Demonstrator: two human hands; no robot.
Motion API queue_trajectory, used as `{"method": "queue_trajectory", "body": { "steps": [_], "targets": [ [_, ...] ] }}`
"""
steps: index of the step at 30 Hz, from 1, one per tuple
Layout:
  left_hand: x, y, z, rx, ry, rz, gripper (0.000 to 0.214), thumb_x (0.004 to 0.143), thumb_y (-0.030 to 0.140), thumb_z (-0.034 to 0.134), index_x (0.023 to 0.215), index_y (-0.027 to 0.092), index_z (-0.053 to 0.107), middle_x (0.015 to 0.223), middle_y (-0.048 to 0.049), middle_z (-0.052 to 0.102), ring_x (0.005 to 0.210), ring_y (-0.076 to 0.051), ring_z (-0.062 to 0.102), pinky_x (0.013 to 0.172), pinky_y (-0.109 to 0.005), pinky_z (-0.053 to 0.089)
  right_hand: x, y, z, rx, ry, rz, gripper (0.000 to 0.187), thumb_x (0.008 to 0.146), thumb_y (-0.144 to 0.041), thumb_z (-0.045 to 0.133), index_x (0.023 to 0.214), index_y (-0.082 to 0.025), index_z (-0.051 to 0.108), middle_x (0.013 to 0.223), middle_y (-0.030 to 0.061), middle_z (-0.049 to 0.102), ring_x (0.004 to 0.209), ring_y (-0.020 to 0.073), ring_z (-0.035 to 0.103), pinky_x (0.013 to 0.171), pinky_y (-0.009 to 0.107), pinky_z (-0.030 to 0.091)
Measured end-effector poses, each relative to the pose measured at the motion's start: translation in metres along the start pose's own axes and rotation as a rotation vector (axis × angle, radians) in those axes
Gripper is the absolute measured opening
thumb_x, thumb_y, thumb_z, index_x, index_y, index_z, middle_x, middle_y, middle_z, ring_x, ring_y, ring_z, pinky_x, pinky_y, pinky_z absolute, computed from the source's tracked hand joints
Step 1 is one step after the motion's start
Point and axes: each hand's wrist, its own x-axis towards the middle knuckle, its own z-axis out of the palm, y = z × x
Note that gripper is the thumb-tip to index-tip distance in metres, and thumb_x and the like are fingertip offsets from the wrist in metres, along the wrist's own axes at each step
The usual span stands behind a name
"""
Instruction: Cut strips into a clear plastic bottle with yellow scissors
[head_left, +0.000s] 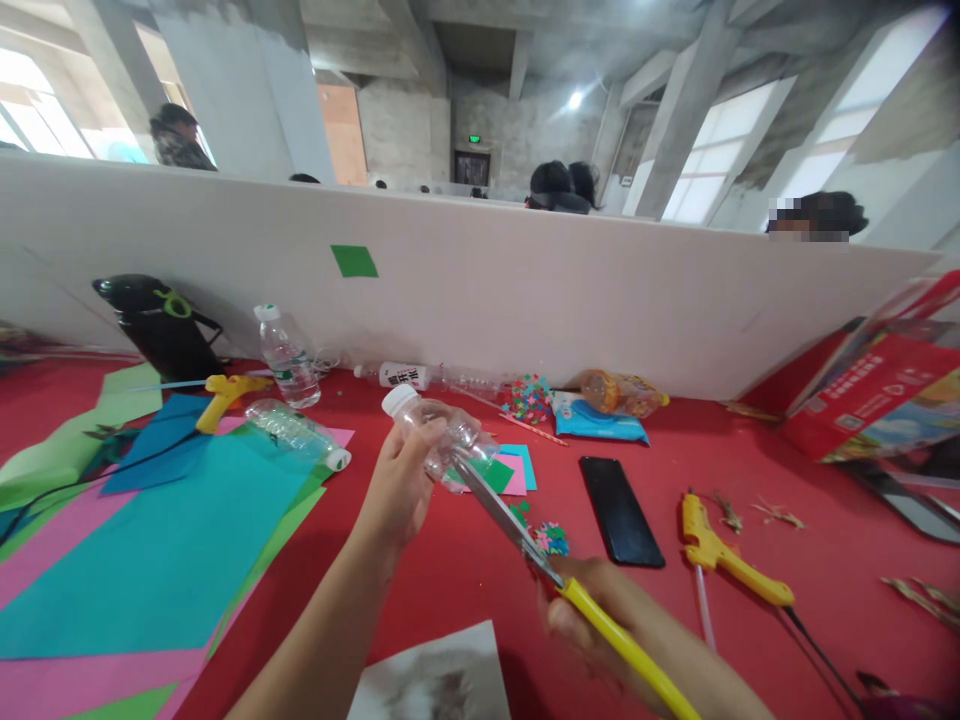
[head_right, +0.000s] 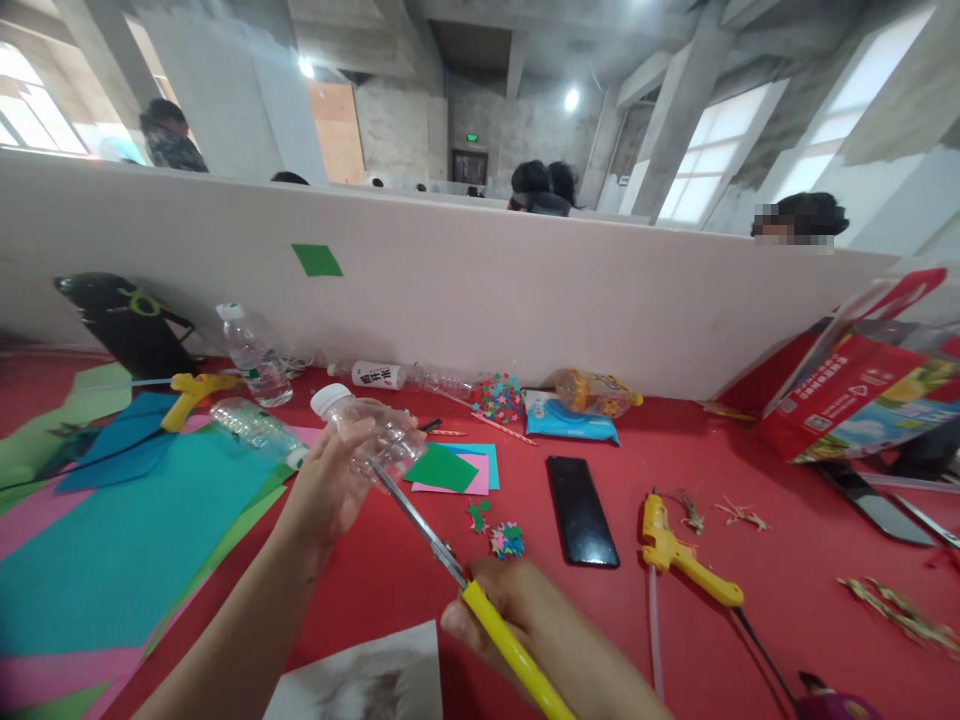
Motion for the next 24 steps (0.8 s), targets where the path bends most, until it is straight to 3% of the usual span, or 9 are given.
{"method": "queue_trajectory", "body": {
  "steps": [5,12,18,24],
  "targets": [
    [0.002,-0.001,-0.006,-0.017,-0.064,0.073,0.012,0.077,0.023,0.064,0.087,0.018,0.062,0.085,-0.0046,0.073,0.085,-0.023,0.07,0.077,-0.036,0.053,0.012,0.009,0.0,-0.053,0.011,0.028,0.048,0.086,-0.062,0.049,0.064,-0.023,0.033,0.056,-0.007,0.031,0.048,0.0093,0.029,0.045,0.024,0.02],
    [0.003,0.004,-0.009,0.023,-0.099,0.09,0.011,0.078,0.025,0.063,0.088,0.02,0.062,0.088,-0.005,0.073,0.084,-0.023,0.069,0.077,-0.036,0.052,0.012,0.009,0.004,-0.075,0.018,-0.032,0.044,0.088,-0.057,0.045,0.064,-0.023,0.033,0.057,-0.006,0.031,0.05,0.0098,0.03,0.044,0.022,0.022],
    [0.0,0.0,-0.012,0.106,-0.154,0.102,0.014,0.081,0.026,0.061,0.091,0.02,0.067,0.092,-0.006,0.072,0.089,-0.024,0.067,0.078,-0.035,0.051,0.005,0.01,0.008,-0.067,0.012,-0.065,0.043,0.091,-0.059,0.039,0.069,-0.022,0.039,0.061,-0.0026,0.043,0.052,0.0118,0.039,0.046,0.023,0.03],
    [0.0,0.003,-0.009,0.089,-0.203,0.131,0.013,0.082,0.024,0.061,0.091,0.02,0.069,0.093,-0.0058,0.072,0.09,-0.023,0.066,0.078,-0.034,0.051,0.011,0.013,0.007,-0.07,0.017,-0.036,0.038,0.088,-0.053,0.045,0.067,-0.022,0.038,0.057,-0.0049,0.037,0.05,0.0106,0.035,0.046,0.024,0.025]
  ]
}}
